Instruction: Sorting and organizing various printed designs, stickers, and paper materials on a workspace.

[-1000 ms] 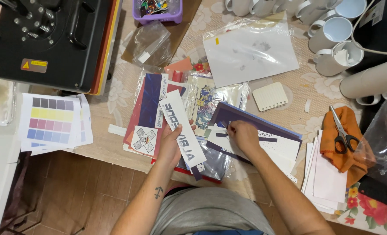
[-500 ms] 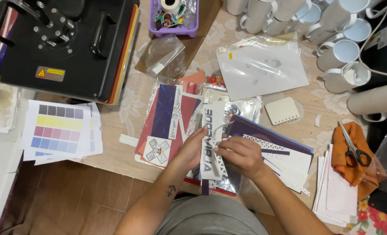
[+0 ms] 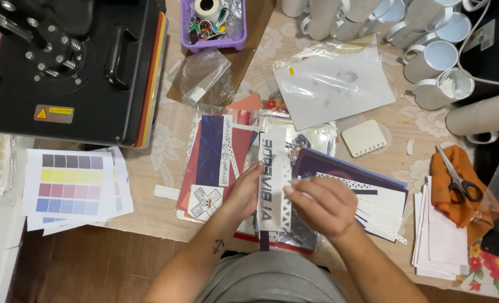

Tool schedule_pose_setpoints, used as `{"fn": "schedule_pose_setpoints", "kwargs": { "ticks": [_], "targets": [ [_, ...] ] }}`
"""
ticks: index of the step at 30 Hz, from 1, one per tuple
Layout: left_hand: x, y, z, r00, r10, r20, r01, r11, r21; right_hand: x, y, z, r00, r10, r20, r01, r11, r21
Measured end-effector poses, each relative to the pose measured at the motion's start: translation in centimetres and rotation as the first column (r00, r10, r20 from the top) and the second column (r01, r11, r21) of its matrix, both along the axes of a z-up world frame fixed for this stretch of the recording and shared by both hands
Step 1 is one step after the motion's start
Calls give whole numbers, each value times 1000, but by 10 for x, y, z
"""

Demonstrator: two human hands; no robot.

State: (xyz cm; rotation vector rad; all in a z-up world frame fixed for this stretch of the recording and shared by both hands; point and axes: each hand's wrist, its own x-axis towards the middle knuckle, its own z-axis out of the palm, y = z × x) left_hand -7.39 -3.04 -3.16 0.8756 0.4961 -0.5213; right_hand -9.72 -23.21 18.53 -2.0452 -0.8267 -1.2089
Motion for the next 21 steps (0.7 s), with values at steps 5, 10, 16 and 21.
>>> {"fn": "schedule_pose_setpoints", "kwargs": {
  "ticks": [5, 10, 16, 21],
  "targets": [
    [8, -23, 149, 999, -20, -47, 20, 1000, 4, 28, -3, 71, 983, -34, 181, 25, 998, 49],
    [17, -23, 158, 1000, 13, -29, -13, 1000, 25, 19, 25, 33, 992, -7, 127, 0, 999, 53],
    [32, -19, 151, 997, 79, -13, -80, 986, -144, -3, 41, -32, 992, -1, -123, 2, 1000, 8],
    [32, -17, 149, 991, 50, 125, -39, 995, -89, -14, 41, -56, 944, 23, -330, -28, 1000, -9]
  ]
}}
